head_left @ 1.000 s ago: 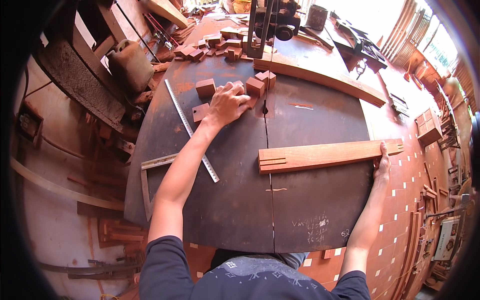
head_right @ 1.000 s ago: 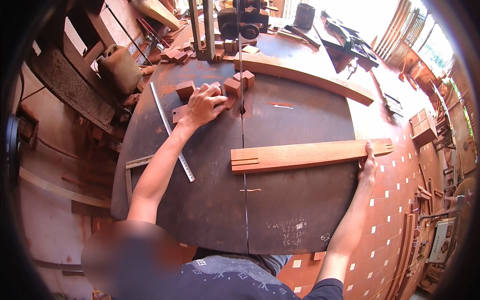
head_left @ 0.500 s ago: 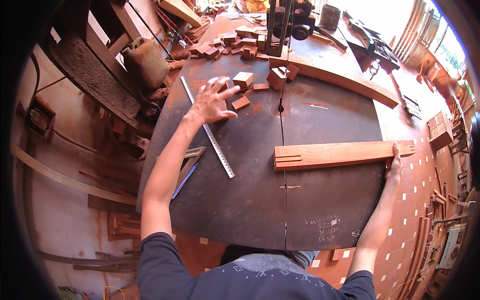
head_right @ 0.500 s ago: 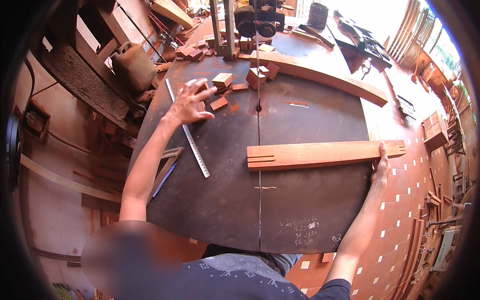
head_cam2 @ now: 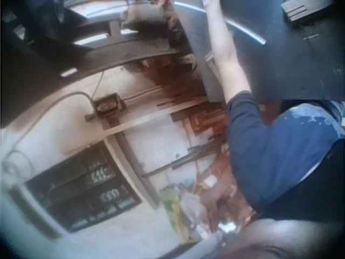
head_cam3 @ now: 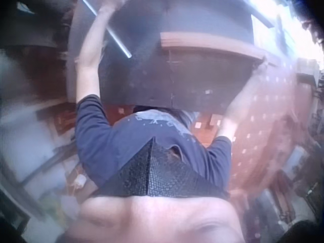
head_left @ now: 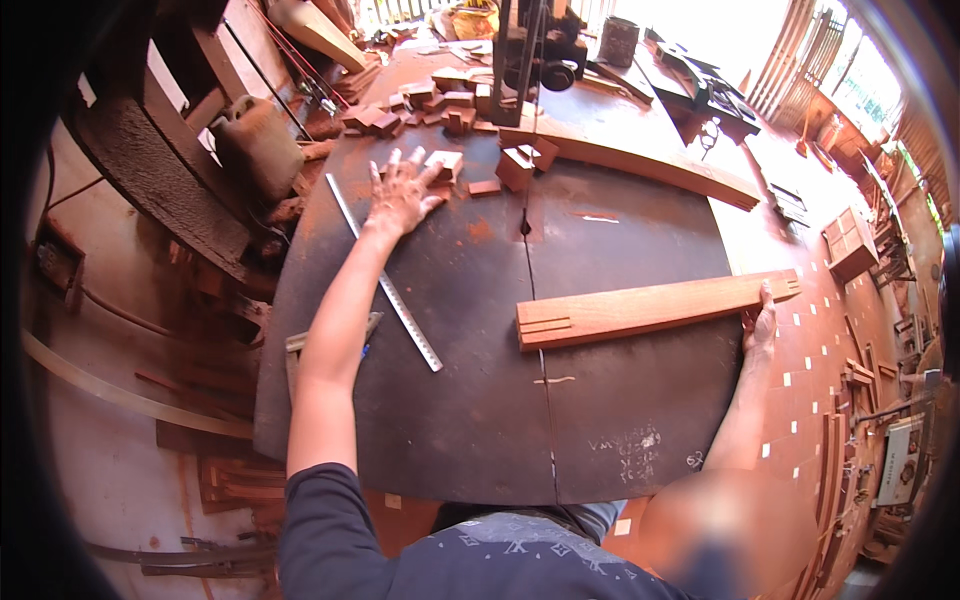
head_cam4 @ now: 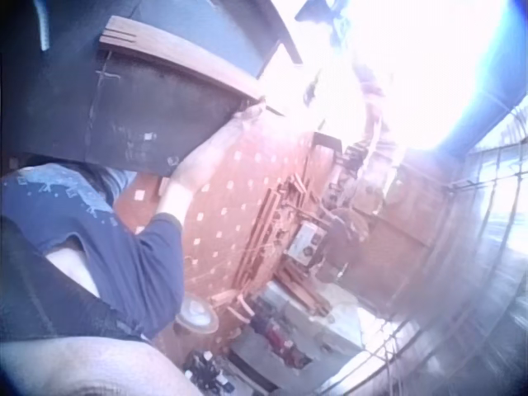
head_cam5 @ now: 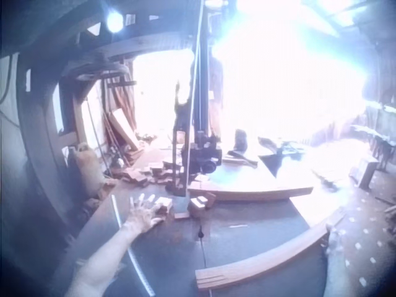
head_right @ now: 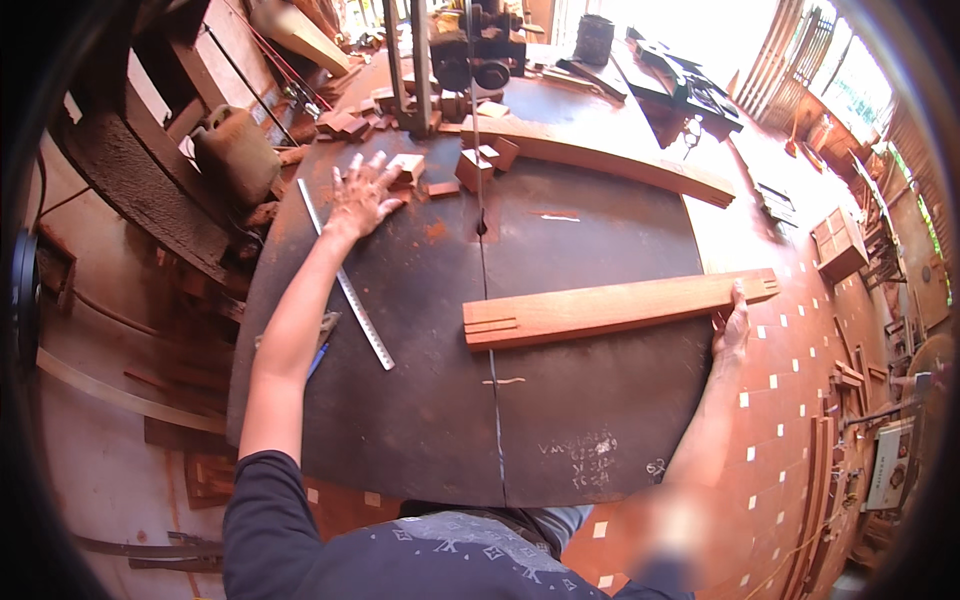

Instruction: The person measures and marks a wooden plank using a ruler and set square, then cuts it with a band saw. The person repeats the process to cut multiple small pieces from the plank.

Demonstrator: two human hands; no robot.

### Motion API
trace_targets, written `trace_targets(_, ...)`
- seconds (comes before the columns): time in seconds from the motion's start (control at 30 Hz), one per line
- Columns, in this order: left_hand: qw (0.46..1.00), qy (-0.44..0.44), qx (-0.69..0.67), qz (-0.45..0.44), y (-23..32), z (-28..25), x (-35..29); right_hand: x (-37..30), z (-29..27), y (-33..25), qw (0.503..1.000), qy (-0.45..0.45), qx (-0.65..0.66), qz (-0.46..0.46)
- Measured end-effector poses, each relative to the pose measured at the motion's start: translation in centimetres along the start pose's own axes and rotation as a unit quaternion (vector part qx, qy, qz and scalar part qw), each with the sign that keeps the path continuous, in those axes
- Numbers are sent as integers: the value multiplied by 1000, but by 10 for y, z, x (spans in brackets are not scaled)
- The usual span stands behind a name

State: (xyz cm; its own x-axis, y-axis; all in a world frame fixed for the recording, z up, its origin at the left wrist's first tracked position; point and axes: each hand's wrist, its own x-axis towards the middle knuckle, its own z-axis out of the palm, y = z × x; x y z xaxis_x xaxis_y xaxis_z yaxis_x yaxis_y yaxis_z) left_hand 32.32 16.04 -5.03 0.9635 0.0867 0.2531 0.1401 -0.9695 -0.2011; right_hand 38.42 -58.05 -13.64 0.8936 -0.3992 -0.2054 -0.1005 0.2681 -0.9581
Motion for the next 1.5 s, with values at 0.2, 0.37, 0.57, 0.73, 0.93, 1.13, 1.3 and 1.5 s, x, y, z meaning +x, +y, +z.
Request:
trace_targets(0.2,930,88,-350,74,61,-75,-78,3,-15,-6,998,9,48,27)
trace_targets(0.37,844,11,-518,138,130,-106,-190,-2,-4,-7,996,24,78,34)
trace_targets(0.57,840,125,-528,-11,156,-86,-218,-2,-6,-7,1000,2,-1,20)
trace_targets(0.73,841,161,-513,-51,136,-67,-192,-15,27,-18,994,-26,-105,34)
trace_targets(0.93,826,155,-535,-87,134,-43,-145,18,55,-22,993,-50,-104,34)
trace_targets(1.13,809,165,-554,-103,136,-29,-118,46,58,-37,990,74,-117,41)
trace_targets(1.3,807,165,-556,-116,129,-28,-123,-57,145,-25,757,24,-439,-484)
trace_targets(1.5,798,174,-568,-105,133,-24,-119,-114,221,-29,577,-225,-601,-505)
